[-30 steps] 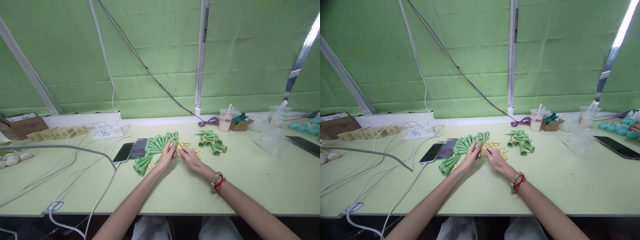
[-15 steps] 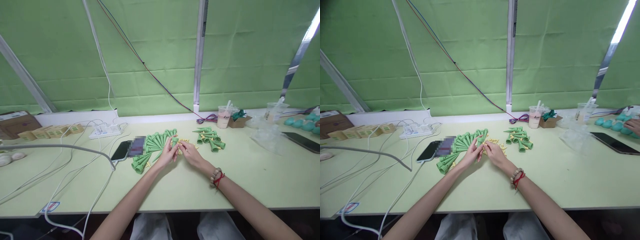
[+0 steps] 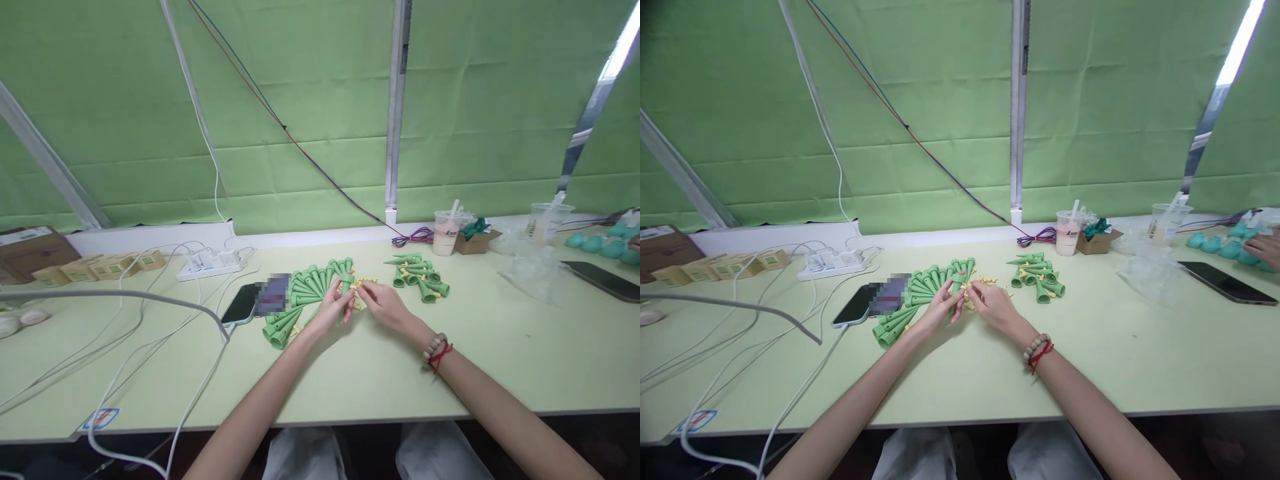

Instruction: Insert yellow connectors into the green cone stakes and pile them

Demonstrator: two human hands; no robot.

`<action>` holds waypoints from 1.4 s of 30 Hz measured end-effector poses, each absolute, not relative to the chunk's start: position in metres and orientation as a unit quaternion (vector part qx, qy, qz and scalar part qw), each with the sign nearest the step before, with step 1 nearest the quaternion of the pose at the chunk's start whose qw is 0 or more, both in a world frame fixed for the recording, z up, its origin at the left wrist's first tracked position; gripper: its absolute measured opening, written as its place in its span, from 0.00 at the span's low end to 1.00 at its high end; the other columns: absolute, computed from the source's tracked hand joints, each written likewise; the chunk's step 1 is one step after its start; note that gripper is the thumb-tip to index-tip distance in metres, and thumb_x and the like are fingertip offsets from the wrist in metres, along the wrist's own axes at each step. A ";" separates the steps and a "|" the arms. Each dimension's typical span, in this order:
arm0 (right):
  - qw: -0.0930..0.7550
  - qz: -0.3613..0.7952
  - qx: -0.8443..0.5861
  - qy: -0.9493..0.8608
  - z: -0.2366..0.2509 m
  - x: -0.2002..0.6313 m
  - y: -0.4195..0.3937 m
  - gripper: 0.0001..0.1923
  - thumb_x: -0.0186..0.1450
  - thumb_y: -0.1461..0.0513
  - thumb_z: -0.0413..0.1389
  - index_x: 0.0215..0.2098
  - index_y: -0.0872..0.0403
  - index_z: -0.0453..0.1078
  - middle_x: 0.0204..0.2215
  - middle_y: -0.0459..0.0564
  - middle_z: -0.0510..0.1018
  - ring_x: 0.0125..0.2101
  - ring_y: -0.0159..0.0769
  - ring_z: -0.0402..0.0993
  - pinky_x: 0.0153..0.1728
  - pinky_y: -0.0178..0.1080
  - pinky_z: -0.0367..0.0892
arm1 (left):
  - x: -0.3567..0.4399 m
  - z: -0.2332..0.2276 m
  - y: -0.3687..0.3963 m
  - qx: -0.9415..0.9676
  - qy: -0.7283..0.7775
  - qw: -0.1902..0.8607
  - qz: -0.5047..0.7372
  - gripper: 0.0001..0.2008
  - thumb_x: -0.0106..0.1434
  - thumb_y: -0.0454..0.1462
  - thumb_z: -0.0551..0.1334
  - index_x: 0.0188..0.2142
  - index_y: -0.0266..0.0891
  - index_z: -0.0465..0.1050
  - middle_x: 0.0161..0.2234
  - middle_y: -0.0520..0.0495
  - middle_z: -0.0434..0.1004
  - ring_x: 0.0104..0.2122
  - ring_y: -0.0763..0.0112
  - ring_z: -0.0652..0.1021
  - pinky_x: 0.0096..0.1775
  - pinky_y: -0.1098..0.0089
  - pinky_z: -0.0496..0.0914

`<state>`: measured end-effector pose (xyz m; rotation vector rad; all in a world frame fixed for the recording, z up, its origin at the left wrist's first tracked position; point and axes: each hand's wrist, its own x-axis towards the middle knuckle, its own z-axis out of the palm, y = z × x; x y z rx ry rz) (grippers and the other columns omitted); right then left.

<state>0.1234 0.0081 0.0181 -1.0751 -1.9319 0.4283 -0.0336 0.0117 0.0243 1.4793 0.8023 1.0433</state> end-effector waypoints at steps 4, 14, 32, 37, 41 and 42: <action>0.420 0.152 -0.423 -0.788 0.016 0.124 0.010 0.17 0.69 0.57 0.38 0.24 0.52 0.56 0.23 0.44 0.66 0.25 0.32 0.61 0.28 0.35 0.55 | -0.035 0.024 0.012 0.629 0.345 0.544 0.435 0.37 0.54 0.49 0.62 0.58 0.40 0.51 0.19 0.61 0.63 0.12 0.84 0.62 0.16 0.78 0.56; 0.484 0.370 -0.349 -0.712 0.004 0.111 0.019 0.20 0.65 0.49 0.43 0.21 0.52 0.56 0.18 0.43 0.62 0.22 0.32 0.59 0.28 0.37 0.58 | -0.033 0.019 0.012 0.676 0.336 0.500 0.424 0.31 0.59 0.47 0.58 0.59 0.43 0.52 0.19 0.60 0.60 0.13 0.83 0.60 0.16 0.78 0.55; 0.478 0.418 -0.347 -0.690 0.019 0.121 0.018 0.19 0.61 0.49 0.51 0.40 0.53 0.69 0.36 0.48 0.73 0.24 0.28 0.69 0.19 0.31 0.65 | -0.032 0.012 0.007 0.698 0.385 0.470 0.380 0.41 0.59 0.46 0.59 0.64 0.46 0.35 0.20 0.59 0.61 0.15 0.81 0.63 0.19 0.77 0.62; 0.590 0.339 -0.416 -0.604 0.021 0.135 0.030 0.22 0.60 0.44 0.48 0.38 0.53 0.64 0.33 0.49 0.74 0.27 0.34 0.70 0.20 0.34 0.65 | -0.033 0.014 0.012 0.691 0.381 0.441 0.428 0.37 0.60 0.46 0.57 0.62 0.46 0.37 0.33 0.52 0.65 0.26 0.77 0.71 0.34 0.71 0.68; 0.678 0.208 -0.502 -0.496 0.024 0.160 0.040 0.25 0.61 0.43 0.46 0.42 0.53 0.59 0.29 0.50 0.76 0.25 0.36 0.70 0.25 0.36 0.64 | -0.037 0.016 0.019 0.705 0.445 0.298 0.465 0.29 0.62 0.44 0.54 0.60 0.40 0.47 0.38 0.46 0.66 0.35 0.70 0.71 0.41 0.65 0.66; 0.679 0.169 -0.524 -0.486 0.024 0.167 0.042 0.25 0.61 0.43 0.45 0.43 0.54 0.59 0.27 0.49 0.76 0.25 0.37 0.71 0.26 0.37 0.63 | -0.039 0.015 0.021 0.719 0.459 0.250 0.458 0.27 0.62 0.43 0.53 0.59 0.40 0.49 0.39 0.44 0.67 0.36 0.68 0.71 0.43 0.63 0.65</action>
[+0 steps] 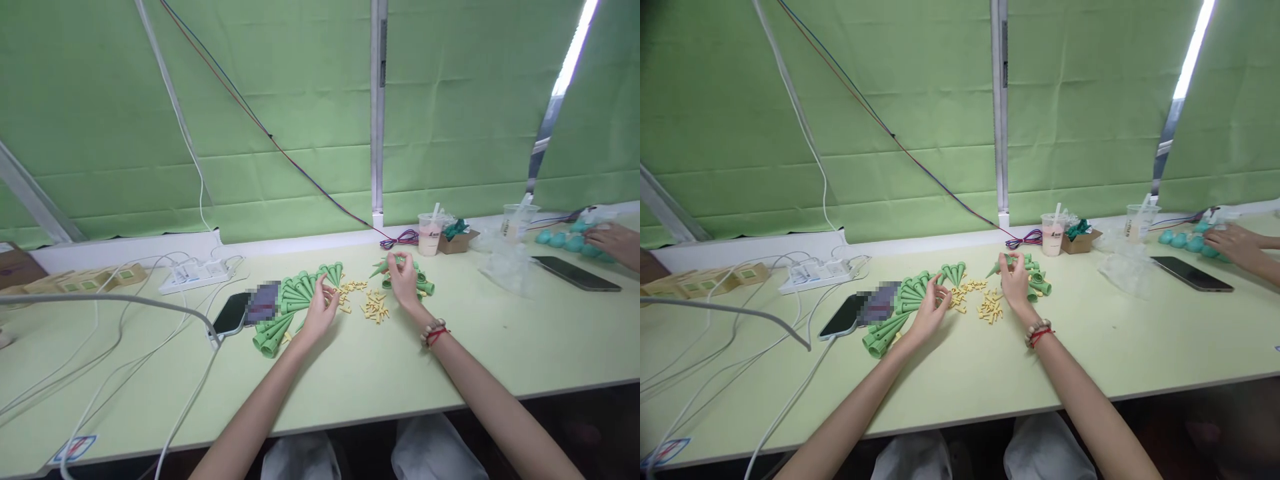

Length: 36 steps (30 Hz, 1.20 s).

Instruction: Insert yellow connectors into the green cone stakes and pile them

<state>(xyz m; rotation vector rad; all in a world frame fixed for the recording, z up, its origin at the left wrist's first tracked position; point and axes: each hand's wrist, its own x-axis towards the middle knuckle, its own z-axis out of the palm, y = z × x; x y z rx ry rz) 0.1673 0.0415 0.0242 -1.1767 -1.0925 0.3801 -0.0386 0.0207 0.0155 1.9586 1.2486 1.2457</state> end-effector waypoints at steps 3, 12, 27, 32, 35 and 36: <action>0.631 0.063 -0.594 -0.494 0.019 0.185 0.046 0.25 0.61 0.43 0.46 0.43 0.54 0.62 0.28 0.50 0.76 0.28 0.40 0.71 0.30 0.38 0.61 | -0.043 0.013 0.024 0.775 0.479 0.116 0.395 0.22 0.63 0.39 0.52 0.57 0.39 0.56 0.43 0.41 0.68 0.45 0.60 0.69 0.49 0.55 0.59; 0.514 -0.108 -0.614 -0.589 -0.009 0.205 0.064 0.15 0.64 0.56 0.48 0.42 0.55 0.67 0.39 0.56 0.75 0.40 0.46 0.67 0.40 0.43 0.58 | -0.051 -0.006 0.030 0.831 0.512 0.006 0.218 0.17 0.62 0.39 0.52 0.49 0.41 0.67 0.53 0.40 0.65 0.57 0.55 0.61 0.54 0.52 0.57; 0.389 -0.125 -0.641 -0.649 -0.032 0.211 0.074 0.16 0.56 0.68 0.47 0.39 0.54 0.72 0.43 0.58 0.74 0.47 0.47 0.66 0.46 0.48 0.57 | -0.058 -0.001 0.036 0.772 0.545 0.053 0.322 0.13 0.59 0.31 0.55 0.44 0.39 0.69 0.43 0.41 0.71 0.39 0.61 0.74 0.39 0.63 0.67; 0.425 -0.129 -0.599 -0.667 -0.018 0.196 0.063 0.14 0.59 0.67 0.46 0.38 0.56 0.71 0.42 0.58 0.74 0.47 0.46 0.65 0.49 0.49 0.53 | -0.056 0.002 0.038 0.750 0.510 0.069 0.416 0.14 0.57 0.30 0.56 0.44 0.38 0.69 0.43 0.43 0.67 0.40 0.64 0.72 0.43 0.64 0.66; 0.442 -0.070 -0.560 -0.697 -0.009 0.177 0.054 0.12 0.61 0.65 0.47 0.37 0.54 0.71 0.40 0.55 0.75 0.45 0.44 0.67 0.47 0.47 0.55 | -0.055 0.003 0.038 0.731 0.486 0.090 0.470 0.13 0.57 0.33 0.59 0.43 0.38 0.70 0.40 0.44 0.67 0.37 0.66 0.72 0.41 0.65 0.66; 0.434 -0.040 -0.543 -0.718 -0.008 0.169 0.050 0.11 0.62 0.64 0.48 0.37 0.54 0.71 0.40 0.55 0.75 0.45 0.44 0.68 0.47 0.46 0.56 | -0.054 0.004 0.037 0.723 0.483 0.097 0.484 0.12 0.57 0.35 0.59 0.42 0.38 0.70 0.39 0.45 0.67 0.35 0.67 0.71 0.39 0.66 0.67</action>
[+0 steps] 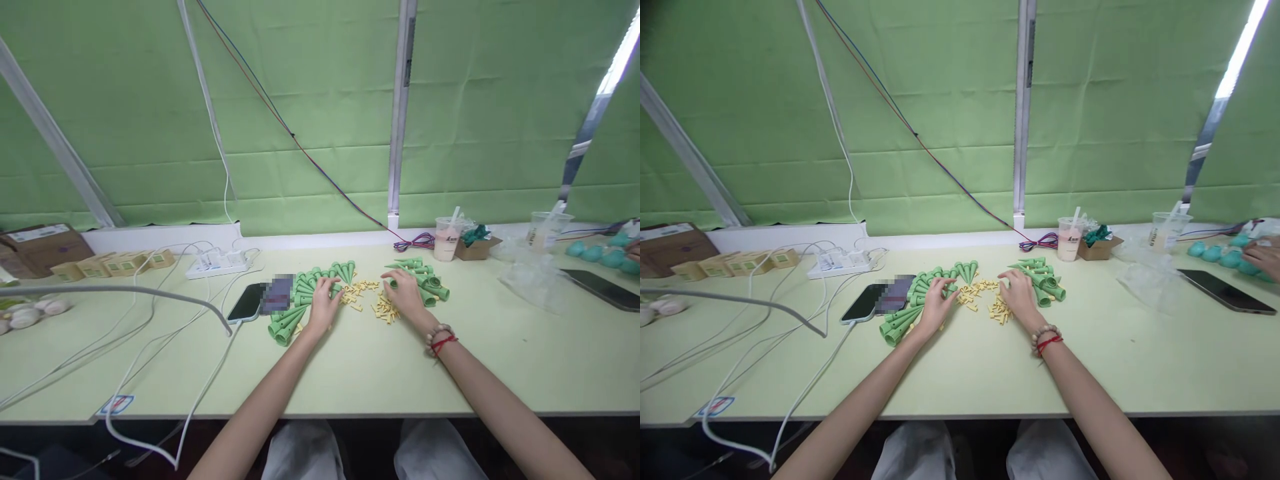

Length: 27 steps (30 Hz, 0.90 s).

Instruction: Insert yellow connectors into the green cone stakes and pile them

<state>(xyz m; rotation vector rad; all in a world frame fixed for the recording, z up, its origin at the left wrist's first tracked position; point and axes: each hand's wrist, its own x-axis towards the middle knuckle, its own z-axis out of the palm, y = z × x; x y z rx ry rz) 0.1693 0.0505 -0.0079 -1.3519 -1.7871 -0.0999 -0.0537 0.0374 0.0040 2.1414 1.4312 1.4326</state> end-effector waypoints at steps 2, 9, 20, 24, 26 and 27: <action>0.395 0.010 -0.515 -0.761 -0.007 0.156 0.044 0.10 0.62 0.61 0.50 0.39 0.54 0.71 0.40 0.53 0.76 0.43 0.42 0.69 0.46 0.46 0.56 | -0.052 0.007 0.036 0.702 0.486 0.114 0.509 0.10 0.59 0.39 0.57 0.40 0.38 0.71 0.38 0.44 0.68 0.32 0.69 0.71 0.36 0.67 0.66; 0.329 0.063 -0.466 -0.819 -0.007 0.138 0.028 0.26 0.57 0.46 0.56 0.47 0.51 0.68 0.47 0.54 0.72 0.49 0.45 0.65 0.49 0.49 0.55 | -0.051 0.008 0.039 0.617 0.514 0.204 0.560 0.12 0.57 0.40 0.59 0.40 0.37 0.71 0.41 0.44 0.71 0.25 0.74 0.68 0.33 0.69 0.65; 0.317 0.148 -0.309 -0.884 0.003 0.095 -0.010 0.11 0.59 0.54 0.58 0.27 0.53 0.68 0.24 0.44 0.73 0.27 0.31 0.68 0.30 0.34 0.63 | -0.057 0.020 0.040 0.465 0.477 0.218 0.713 0.25 0.52 0.37 0.64 0.50 0.41 0.64 0.50 0.42 0.65 0.31 0.79 0.71 0.31 0.76 0.67; 0.293 0.136 -0.257 -0.911 0.000 0.081 -0.022 0.11 0.58 0.55 0.59 0.36 0.52 0.70 0.36 0.48 0.75 0.40 0.37 0.68 0.46 0.41 0.60 | -0.054 0.028 0.035 0.459 0.471 0.233 0.717 0.21 0.51 0.39 0.66 0.45 0.39 0.66 0.39 0.46 0.71 0.23 0.81 0.70 0.24 0.77 0.65; 0.283 0.128 -0.262 -0.914 -0.002 0.082 -0.020 0.16 0.60 0.53 0.56 0.43 0.52 0.69 0.42 0.50 0.74 0.46 0.40 0.66 0.50 0.44 0.57 | -0.052 0.029 0.033 0.456 0.476 0.266 0.703 0.20 0.51 0.41 0.66 0.42 0.38 0.66 0.28 0.51 0.71 0.19 0.80 0.69 0.22 0.77 0.64; 0.282 0.123 -0.277 -0.911 -0.003 0.083 -0.018 0.17 0.61 0.53 0.55 0.46 0.52 0.68 0.44 0.51 0.73 0.47 0.40 0.65 0.50 0.45 0.56 | -0.050 0.029 0.032 0.458 0.475 0.284 0.696 0.19 0.51 0.41 0.66 0.41 0.38 0.66 0.23 0.54 0.69 0.17 0.79 0.69 0.21 0.76 0.64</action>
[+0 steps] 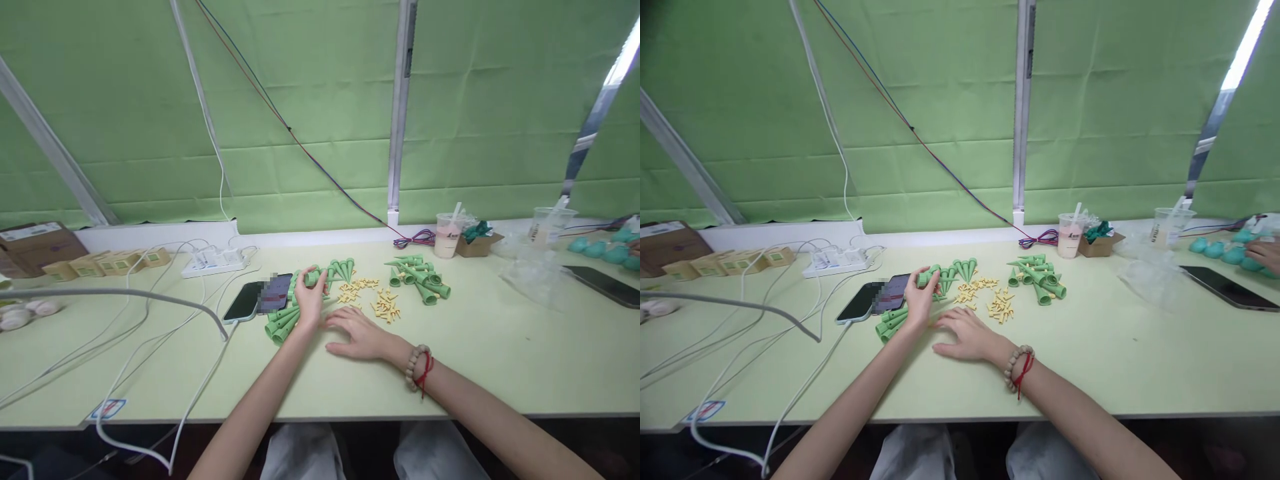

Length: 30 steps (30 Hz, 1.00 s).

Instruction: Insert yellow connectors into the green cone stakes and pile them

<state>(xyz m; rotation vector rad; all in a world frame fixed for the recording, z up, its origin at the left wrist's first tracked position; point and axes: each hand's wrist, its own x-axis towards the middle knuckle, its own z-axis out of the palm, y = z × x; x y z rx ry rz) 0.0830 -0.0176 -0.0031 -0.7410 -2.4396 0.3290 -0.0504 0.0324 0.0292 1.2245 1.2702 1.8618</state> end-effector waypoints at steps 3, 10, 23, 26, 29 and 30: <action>0.293 0.101 -0.348 -0.885 -0.005 0.091 -0.004 0.13 0.64 0.56 0.51 0.45 0.52 0.69 0.45 0.51 0.73 0.49 0.40 0.64 0.50 0.45 0.55 | -0.048 0.028 0.032 0.467 0.463 0.318 0.683 0.15 0.51 0.44 0.66 0.34 0.39 0.66 0.16 0.57 0.65 0.15 0.77 0.68 0.19 0.76 0.62; 0.314 -0.022 -0.575 -0.755 -0.006 0.116 0.021 0.19 0.62 0.58 0.52 0.50 0.57 0.66 0.48 0.60 0.70 0.52 0.46 0.62 0.52 0.48 0.50 | -0.044 0.030 0.029 0.481 0.481 0.336 0.651 0.16 0.54 0.50 0.62 0.29 0.40 0.64 0.09 0.59 0.58 0.09 0.76 0.62 0.13 0.76 0.54; 0.245 0.044 -0.646 -0.722 -0.005 0.136 0.032 0.18 0.60 0.63 0.52 0.48 0.56 0.69 0.45 0.55 0.76 0.47 0.42 0.69 0.46 0.40 0.58 | -0.043 0.019 0.032 0.478 0.503 0.386 0.607 0.30 0.51 0.53 0.62 0.46 0.34 0.64 0.08 0.60 0.57 0.09 0.76 0.60 0.14 0.75 0.52; 0.274 0.059 -0.621 -0.732 -0.009 0.139 0.036 0.17 0.60 0.67 0.50 0.47 0.55 0.71 0.45 0.53 0.77 0.46 0.39 0.72 0.45 0.37 0.61 | -0.042 0.019 0.032 0.461 0.507 0.401 0.608 0.36 0.51 0.52 0.63 0.52 0.31 0.60 0.09 0.61 0.57 0.10 0.76 0.61 0.14 0.75 0.52; 0.321 0.090 -0.602 -0.726 -0.016 0.143 0.042 0.17 0.59 0.70 0.51 0.44 0.55 0.73 0.41 0.51 0.79 0.42 0.36 0.75 0.43 0.35 0.64 | -0.042 0.021 0.030 0.443 0.506 0.423 0.607 0.36 0.52 0.51 0.63 0.53 0.29 0.59 0.10 0.62 0.55 0.10 0.76 0.63 0.14 0.76 0.53; 0.337 0.105 -0.599 -0.719 -0.018 0.144 0.044 0.16 0.58 0.71 0.51 0.43 0.55 0.73 0.39 0.50 0.80 0.40 0.35 0.75 0.42 0.34 0.65 | -0.042 0.021 0.030 0.436 0.506 0.430 0.607 0.35 0.52 0.50 0.63 0.52 0.30 0.60 0.10 0.62 0.55 0.11 0.76 0.63 0.14 0.76 0.53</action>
